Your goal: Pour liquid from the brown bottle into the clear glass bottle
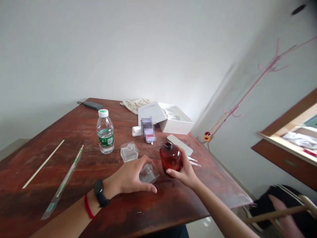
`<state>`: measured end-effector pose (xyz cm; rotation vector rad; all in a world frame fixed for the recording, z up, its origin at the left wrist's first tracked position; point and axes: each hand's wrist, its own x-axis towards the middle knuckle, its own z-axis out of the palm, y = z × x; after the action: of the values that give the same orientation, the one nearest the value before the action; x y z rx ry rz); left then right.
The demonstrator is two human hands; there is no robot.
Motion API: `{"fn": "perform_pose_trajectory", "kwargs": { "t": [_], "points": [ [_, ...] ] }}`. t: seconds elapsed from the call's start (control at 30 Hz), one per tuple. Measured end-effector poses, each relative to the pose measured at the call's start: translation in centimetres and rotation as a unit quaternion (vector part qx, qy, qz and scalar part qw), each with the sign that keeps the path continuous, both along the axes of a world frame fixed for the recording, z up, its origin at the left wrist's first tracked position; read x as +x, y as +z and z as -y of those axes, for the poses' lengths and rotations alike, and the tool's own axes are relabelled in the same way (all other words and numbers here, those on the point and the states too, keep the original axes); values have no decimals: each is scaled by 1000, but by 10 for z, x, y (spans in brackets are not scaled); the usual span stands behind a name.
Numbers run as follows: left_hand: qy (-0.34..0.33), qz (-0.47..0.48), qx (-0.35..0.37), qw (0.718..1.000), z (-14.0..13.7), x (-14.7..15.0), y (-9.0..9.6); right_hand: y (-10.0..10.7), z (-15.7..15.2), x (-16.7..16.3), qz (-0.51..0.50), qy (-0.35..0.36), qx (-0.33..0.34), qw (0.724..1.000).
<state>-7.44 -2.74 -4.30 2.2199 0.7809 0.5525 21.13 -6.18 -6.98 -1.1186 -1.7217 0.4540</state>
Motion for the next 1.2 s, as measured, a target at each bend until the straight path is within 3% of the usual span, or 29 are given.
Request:
{"fn": "perform_pose_trajectory", "kwargs": {
  "t": [0.3, 1.0, 1.2],
  "points": [
    [-17, 20, 18, 1000, -10, -2, -10, 20, 36, 14, 126, 32, -40, 991],
    [-67, 54, 16, 996, -13, -2, -10, 30, 28, 39, 245, 63, -101, 962],
    [-55, 53, 48, 996, -4, 1, -9, 40, 29, 40, 268, 69, -119, 953]
  ]
}}
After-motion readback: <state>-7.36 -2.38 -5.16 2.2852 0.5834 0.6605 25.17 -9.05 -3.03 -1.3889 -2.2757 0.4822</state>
